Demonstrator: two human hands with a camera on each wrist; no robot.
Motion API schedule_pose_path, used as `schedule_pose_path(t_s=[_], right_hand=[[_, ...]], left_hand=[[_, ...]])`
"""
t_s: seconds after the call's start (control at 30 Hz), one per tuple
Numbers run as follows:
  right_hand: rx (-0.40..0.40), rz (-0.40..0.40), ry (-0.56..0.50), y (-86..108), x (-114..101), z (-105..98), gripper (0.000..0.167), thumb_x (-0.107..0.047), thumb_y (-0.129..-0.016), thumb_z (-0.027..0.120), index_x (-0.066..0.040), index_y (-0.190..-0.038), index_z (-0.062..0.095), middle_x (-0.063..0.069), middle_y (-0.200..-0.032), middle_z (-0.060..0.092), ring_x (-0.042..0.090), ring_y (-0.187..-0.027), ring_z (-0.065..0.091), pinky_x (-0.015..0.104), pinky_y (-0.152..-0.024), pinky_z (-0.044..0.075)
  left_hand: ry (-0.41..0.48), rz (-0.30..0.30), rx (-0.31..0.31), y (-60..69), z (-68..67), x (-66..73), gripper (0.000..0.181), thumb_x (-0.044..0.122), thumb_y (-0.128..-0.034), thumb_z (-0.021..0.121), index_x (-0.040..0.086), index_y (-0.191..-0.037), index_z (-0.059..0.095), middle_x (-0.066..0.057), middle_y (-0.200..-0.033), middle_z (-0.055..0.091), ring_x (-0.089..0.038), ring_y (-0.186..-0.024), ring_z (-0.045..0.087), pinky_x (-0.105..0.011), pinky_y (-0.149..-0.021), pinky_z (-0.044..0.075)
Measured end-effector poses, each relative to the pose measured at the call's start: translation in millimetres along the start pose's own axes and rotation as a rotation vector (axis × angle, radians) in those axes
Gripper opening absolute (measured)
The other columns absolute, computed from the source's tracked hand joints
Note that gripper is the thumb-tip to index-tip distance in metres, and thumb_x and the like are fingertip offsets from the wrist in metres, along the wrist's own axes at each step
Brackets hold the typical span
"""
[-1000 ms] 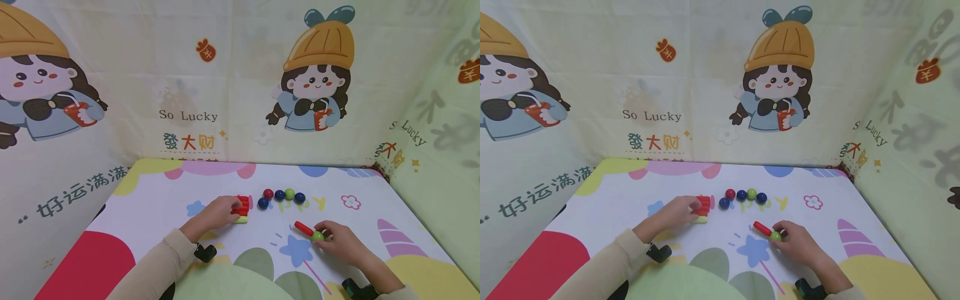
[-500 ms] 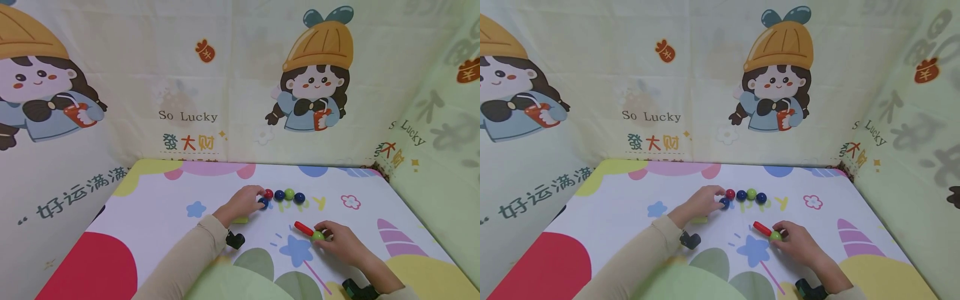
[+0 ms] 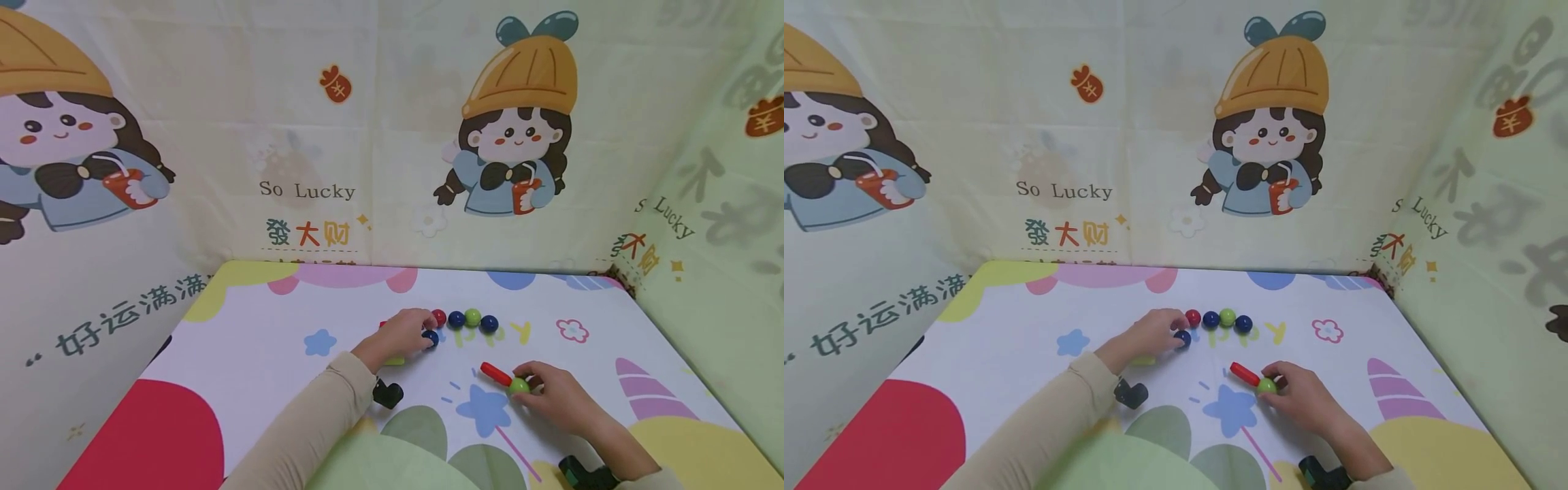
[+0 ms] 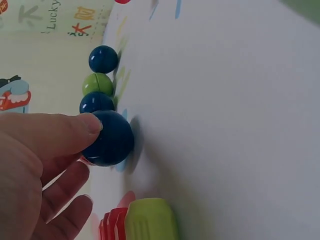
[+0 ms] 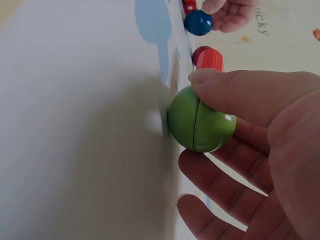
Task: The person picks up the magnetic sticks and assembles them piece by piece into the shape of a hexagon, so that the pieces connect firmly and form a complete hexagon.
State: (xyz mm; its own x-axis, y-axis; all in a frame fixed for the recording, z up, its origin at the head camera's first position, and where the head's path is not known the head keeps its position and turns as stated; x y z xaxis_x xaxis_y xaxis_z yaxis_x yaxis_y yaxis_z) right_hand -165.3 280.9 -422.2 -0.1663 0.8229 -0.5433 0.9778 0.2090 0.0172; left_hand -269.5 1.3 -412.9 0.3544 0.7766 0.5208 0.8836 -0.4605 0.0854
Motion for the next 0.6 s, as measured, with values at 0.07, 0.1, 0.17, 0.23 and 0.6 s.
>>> schedule_pose_path(t_s=[0.07, 0.1, 0.17, 0.23, 0.6], right_hand=[[-0.003, 0.010, -0.003, 0.2, 0, 0, 0.037, -0.020, -0.080, 0.084, -0.007, -0.111, 0.069, -0.001, -0.101, 0.067, 0.016, -0.086, 0.060, 0.033, -0.073, 0.053], [-0.005, 0.015, -0.004, 0.3, 0, -1, 0.037, -0.020, -0.080, 0.084, -0.007, -0.111, 0.069, -0.001, -0.101, 0.067, 0.016, -0.086, 0.060, 0.033, -0.073, 0.052], [-0.007, 0.019, -0.003, 0.6, 0, 0, 0.037, -0.021, -0.080, 0.084, -0.007, -0.111, 0.069, -0.001, -0.101, 0.067, 0.016, -0.086, 0.060, 0.033, -0.074, 0.052], [-0.007, 0.020, -0.002, 0.7, 0, 0, 0.037, -0.021, -0.080, 0.084, -0.007, -0.111, 0.069, -0.001, -0.101, 0.067, 0.016, -0.086, 0.061, 0.034, -0.074, 0.053], [0.003, 0.004, -0.013, 0.3, 1, 1, 0.037, -0.021, -0.080, 0.084, -0.006, -0.111, 0.069, 0.000, -0.102, 0.067, 0.016, -0.086, 0.061, 0.033, -0.074, 0.053]], left_hand=[[0.014, -0.014, -0.016, 2.0, 0.5, 1.2, 0.030, 0.017, -0.0909, 0.076, 0.013, -0.119, 0.066, 0.001, -0.110, 0.064, -0.014, -0.104, 0.058, -0.028, -0.095, 0.049], [0.021, -0.019, -0.023, 3.3, 0.8, 1.9, 0.031, 0.017, -0.0909, 0.076, 0.013, -0.120, 0.066, 0.001, -0.111, 0.063, -0.015, -0.105, 0.058, -0.029, -0.095, 0.050], [0.029, -0.014, -0.028, 5.8, 2.3, 3.4, 0.033, 0.015, -0.0910, 0.075, 0.012, -0.122, 0.066, 0.000, -0.112, 0.064, -0.015, -0.106, 0.058, -0.029, -0.095, 0.050], [0.039, -0.004, -0.035, 8.5, 4.0, 5.3, 0.033, 0.014, -0.0912, 0.075, 0.011, -0.123, 0.066, 0.000, -0.113, 0.064, -0.015, -0.106, 0.057, -0.029, -0.095, 0.050], [-0.025, 0.068, -0.052, 14.1, 13.5, 16.6, 0.036, 0.016, -0.0898, 0.077, 0.012, -0.124, 0.066, 0.000, -0.114, 0.064, -0.014, -0.104, 0.058, -0.024, -0.091, 0.050]])
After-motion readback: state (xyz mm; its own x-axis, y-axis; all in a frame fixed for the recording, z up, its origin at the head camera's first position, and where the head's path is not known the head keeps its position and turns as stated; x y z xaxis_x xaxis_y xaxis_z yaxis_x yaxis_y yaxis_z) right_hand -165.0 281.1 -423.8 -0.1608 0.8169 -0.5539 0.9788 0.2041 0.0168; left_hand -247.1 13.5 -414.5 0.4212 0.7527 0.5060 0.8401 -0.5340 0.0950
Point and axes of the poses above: each hand's wrist, its own y-axis away from the middle knuckle, its own z-axis out of the palm, x = y × z, the point moved 1 cm from there along -y, towards the middle knuckle
